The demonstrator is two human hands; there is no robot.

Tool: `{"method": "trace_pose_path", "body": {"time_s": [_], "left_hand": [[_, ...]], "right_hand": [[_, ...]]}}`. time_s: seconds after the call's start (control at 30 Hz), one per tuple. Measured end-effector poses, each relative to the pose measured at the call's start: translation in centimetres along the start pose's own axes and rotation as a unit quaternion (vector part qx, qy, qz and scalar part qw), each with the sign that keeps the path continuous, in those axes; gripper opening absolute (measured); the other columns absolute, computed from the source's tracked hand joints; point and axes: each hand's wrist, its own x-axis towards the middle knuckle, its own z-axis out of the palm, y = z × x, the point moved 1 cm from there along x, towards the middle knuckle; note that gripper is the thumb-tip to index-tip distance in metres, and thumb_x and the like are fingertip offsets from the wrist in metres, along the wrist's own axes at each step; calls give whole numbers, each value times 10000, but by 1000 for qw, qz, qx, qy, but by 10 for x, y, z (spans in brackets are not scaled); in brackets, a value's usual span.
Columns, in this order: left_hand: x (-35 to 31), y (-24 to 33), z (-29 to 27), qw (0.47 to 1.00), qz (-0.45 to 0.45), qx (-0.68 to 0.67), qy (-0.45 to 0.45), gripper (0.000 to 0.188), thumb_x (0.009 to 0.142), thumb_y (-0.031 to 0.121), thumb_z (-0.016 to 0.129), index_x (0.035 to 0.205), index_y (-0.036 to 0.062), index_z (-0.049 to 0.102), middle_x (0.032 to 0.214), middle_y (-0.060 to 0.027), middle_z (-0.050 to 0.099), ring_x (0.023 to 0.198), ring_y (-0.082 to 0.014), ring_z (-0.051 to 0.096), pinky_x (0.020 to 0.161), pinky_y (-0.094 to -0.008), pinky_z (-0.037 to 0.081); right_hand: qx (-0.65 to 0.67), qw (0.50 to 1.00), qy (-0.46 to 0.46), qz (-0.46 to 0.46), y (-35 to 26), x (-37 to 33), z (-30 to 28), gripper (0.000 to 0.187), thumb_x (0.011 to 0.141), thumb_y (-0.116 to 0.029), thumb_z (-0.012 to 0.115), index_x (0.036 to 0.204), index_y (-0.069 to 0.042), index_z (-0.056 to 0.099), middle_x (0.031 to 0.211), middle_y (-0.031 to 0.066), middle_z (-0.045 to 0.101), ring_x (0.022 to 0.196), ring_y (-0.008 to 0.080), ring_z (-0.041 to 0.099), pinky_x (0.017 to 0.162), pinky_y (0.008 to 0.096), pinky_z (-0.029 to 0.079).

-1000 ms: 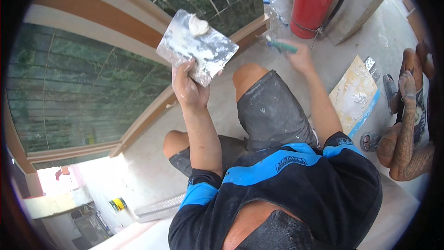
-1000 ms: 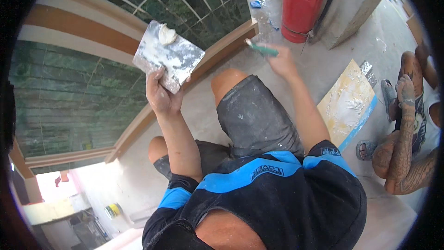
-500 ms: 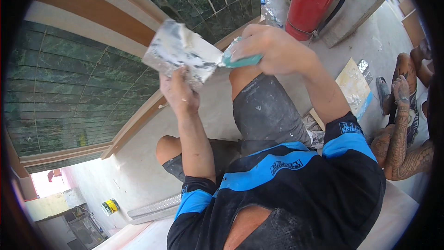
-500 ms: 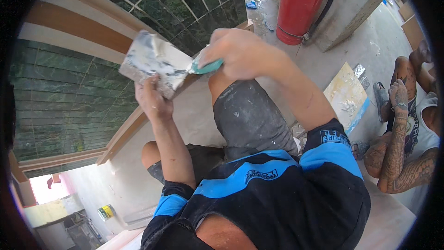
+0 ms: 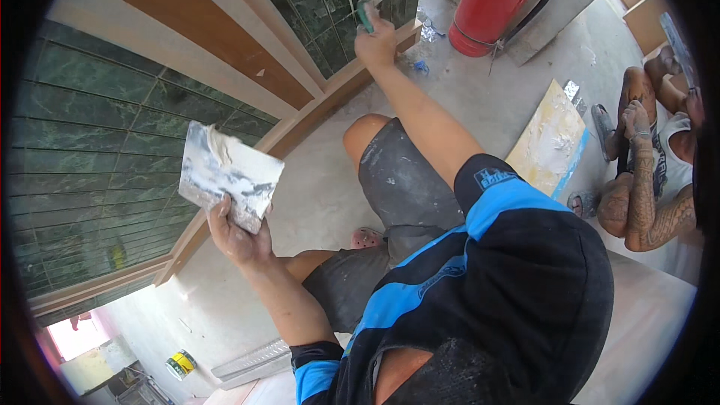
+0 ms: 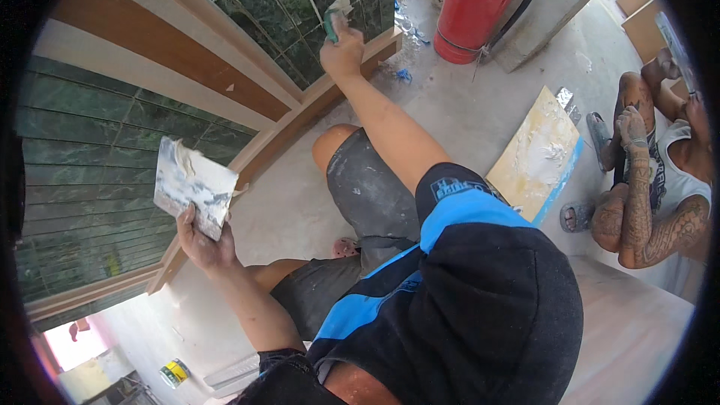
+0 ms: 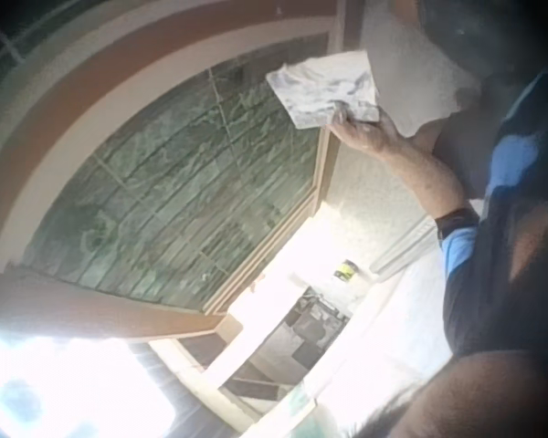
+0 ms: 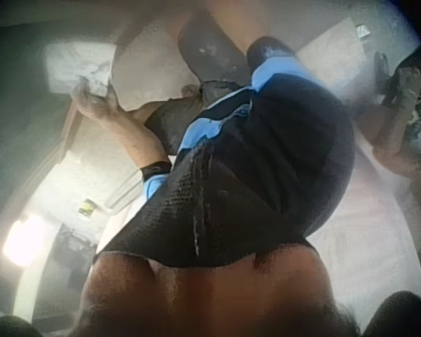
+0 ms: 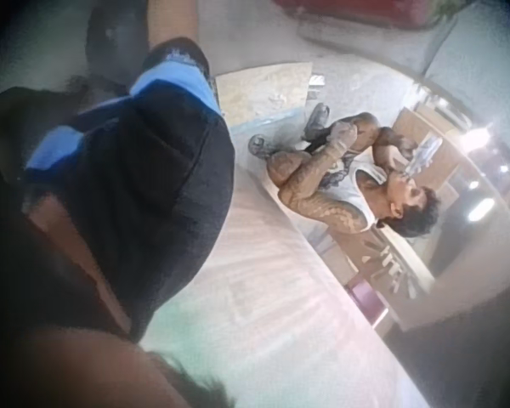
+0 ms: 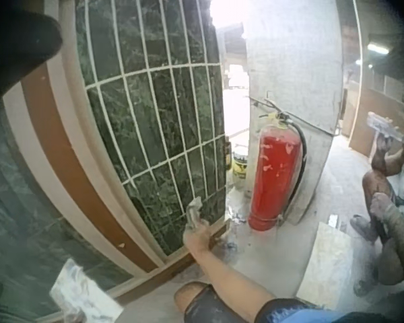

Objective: Applying plaster or putty to a wall segment using a hand trowel and scraper.

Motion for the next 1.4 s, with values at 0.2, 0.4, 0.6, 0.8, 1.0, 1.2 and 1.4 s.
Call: {"method": "trace_pose_path", "body": {"time_s": [0.2, 0.4, 0.6, 0.8, 1.0, 1.2, 1.4], "left_hand": [[-12, 12, -17, 999, 4, 2, 38, 266, 844, 146, 563, 1067, 4, 540, 924, -101, 644, 741, -207, 653, 457, -291, 510], [-18, 7, -28, 1000, 16, 18, 16, 352, 844, 145, 545, 1152, -22, 511, 981, -113, 636, 738, -203, 653, 460, -287, 512], [-4, -3, -33, 999, -22, -25, 18, 498, 862, 186, 481, 1308, -17, 387, 1099, -163, 597, 804, -256, 661, 446, -337, 536], [-1, -2, -28, 995, -50, -40, -71, 481, 849, 155, 522, 1271, -58, 430, 1186, -158, 551, 1006, -244, 590, 792, -351, 521], [10, -13, -15, 998, -37, 27, -37, 434, 854, 132, 523, 1225, -82, 455, 1179, -184, 546, 1002, -245, 593, 714, -325, 544], [10, -26, 9, 995, -23, 85, -53, 430, 850, 152, 536, 1205, -79, 464, 1161, -169, 559, 1020, -250, 594, 774, -343, 540], [3, -32, 20, 994, -62, 51, -69, 492, 836, 179, 540, 1267, -37, 447, 1158, -150, 568, 1019, -250, 600, 739, -342, 545]], "right_hand": [[263, 948, -62, 171, 22, 10, -44, 425, 760, 12, 573, 1161, -100, 657, 895, 101, 679, 797, 164, 627, 717, 288, 492], [278, 928, -29, 248, -32, 35, -46, 376, 749, 22, 564, 1110, -5, 668, 929, 63, 678, 751, 111, 588, 670, 257, 480], [362, 909, -66, 195, 15, 24, -56, 391, 762, 9, 537, 1132, -12, 660, 869, 36, 672, 696, 112, 578, 637, 273, 463], [-12, 993, 20, 114, 13, 49, -26, 443, 743, -26, 602, 1186, -25, 630, 940, 74, 686, 760, 168, 644, 712, 250, 503], [401, 848, -39, 345, 47, 37, -48, 231, 783, -54, 610, 1006, -22, 661, 860, 106, 654, 754, 244, 645, 742, 360, 528], [289, 905, -51, 309, 43, 87, -30, 122, 795, -74, 583, 902, -41, 631, 788, 81, 624, 754, 190, 635, 728, 369, 505], [566, 775, -68, 272, -16, 132, -85, 257, 730, -15, 646, 986, 4, 626, 891, 107, 651, 776, 220, 644, 740, 389, 506]]}}
